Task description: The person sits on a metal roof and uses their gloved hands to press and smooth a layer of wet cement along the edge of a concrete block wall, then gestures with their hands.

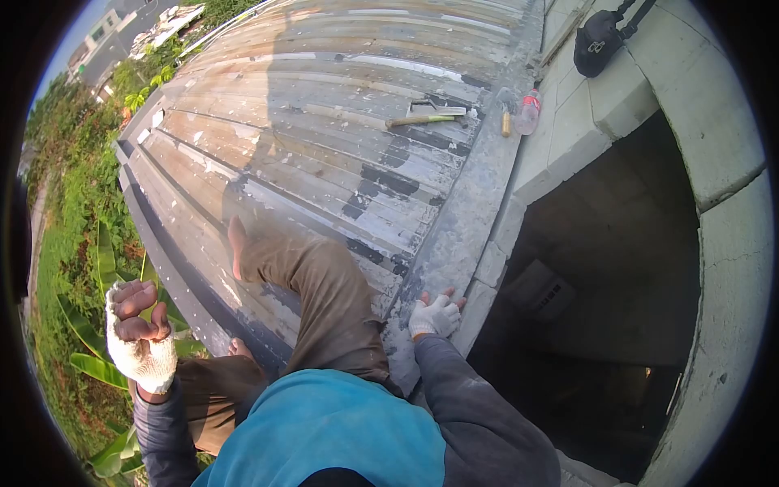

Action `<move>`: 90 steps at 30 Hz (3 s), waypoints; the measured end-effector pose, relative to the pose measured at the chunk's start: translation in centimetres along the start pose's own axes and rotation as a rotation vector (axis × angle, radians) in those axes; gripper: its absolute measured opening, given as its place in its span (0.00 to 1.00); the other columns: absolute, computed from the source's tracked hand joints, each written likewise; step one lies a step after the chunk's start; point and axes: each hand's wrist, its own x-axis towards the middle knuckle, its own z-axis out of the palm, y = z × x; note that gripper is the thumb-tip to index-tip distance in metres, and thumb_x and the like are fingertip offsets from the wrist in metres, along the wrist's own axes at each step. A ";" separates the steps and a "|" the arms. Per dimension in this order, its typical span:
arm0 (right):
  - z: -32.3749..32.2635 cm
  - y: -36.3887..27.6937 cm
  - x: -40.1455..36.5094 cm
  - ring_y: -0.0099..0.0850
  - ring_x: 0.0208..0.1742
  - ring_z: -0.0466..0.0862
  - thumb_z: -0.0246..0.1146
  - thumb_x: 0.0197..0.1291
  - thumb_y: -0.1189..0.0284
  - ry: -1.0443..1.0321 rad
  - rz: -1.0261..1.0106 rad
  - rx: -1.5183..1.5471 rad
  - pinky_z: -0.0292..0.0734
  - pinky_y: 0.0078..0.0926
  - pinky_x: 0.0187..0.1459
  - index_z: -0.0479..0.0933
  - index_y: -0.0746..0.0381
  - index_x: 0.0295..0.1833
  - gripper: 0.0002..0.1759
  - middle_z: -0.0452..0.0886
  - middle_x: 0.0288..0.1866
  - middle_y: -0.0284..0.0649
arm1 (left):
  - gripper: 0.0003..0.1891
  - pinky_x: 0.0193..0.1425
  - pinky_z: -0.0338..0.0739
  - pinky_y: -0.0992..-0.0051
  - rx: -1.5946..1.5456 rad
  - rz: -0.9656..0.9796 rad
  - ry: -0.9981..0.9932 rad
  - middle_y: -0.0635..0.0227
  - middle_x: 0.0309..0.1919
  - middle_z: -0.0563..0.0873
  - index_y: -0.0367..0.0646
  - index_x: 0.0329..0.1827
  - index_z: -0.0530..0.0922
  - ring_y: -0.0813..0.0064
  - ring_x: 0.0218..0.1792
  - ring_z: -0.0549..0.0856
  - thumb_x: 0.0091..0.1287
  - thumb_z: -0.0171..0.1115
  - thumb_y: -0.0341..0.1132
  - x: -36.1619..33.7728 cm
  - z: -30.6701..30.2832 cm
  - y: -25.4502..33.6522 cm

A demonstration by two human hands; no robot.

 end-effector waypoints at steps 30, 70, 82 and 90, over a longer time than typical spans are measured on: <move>-0.1 0.1 -0.1 0.56 0.77 0.64 0.59 0.69 0.43 -0.018 -0.015 0.014 0.56 0.56 0.77 0.58 0.56 0.84 0.46 0.57 0.81 0.65 | 0.18 0.56 0.79 0.48 0.068 0.136 -0.210 0.55 0.51 0.89 0.43 0.34 0.73 0.50 0.48 0.87 0.71 0.72 0.44 0.9 -1.1 0.4; -0.8 -0.2 -0.4 0.56 0.79 0.62 0.59 0.70 0.46 0.008 -0.008 0.021 0.56 0.54 0.77 0.60 0.57 0.83 0.44 0.64 0.77 0.62 | 0.15 0.56 0.77 0.58 -0.226 -0.150 0.029 0.52 0.58 0.87 0.47 0.31 0.67 0.55 0.53 0.85 0.69 0.62 0.18 -1.4 0.1 -0.6; -0.7 -0.4 0.0 0.56 0.78 0.64 0.59 0.70 0.44 -0.056 0.029 0.002 0.55 0.54 0.78 0.58 0.54 0.84 0.44 0.56 0.83 0.62 | 0.16 0.58 0.76 0.51 0.070 0.031 -0.080 0.58 0.58 0.88 0.47 0.27 0.74 0.50 0.54 0.85 0.62 0.77 0.25 -0.3 -0.3 -0.3; -0.8 -0.4 -0.1 0.56 0.78 0.63 0.58 0.70 0.44 -0.060 0.033 0.011 0.55 0.54 0.78 0.58 0.54 0.84 0.44 0.56 0.83 0.62 | 0.23 0.57 0.76 0.50 0.063 0.026 -0.106 0.54 0.57 0.87 0.44 0.26 0.72 0.49 0.52 0.84 0.61 0.81 0.45 0.0 -0.5 -0.1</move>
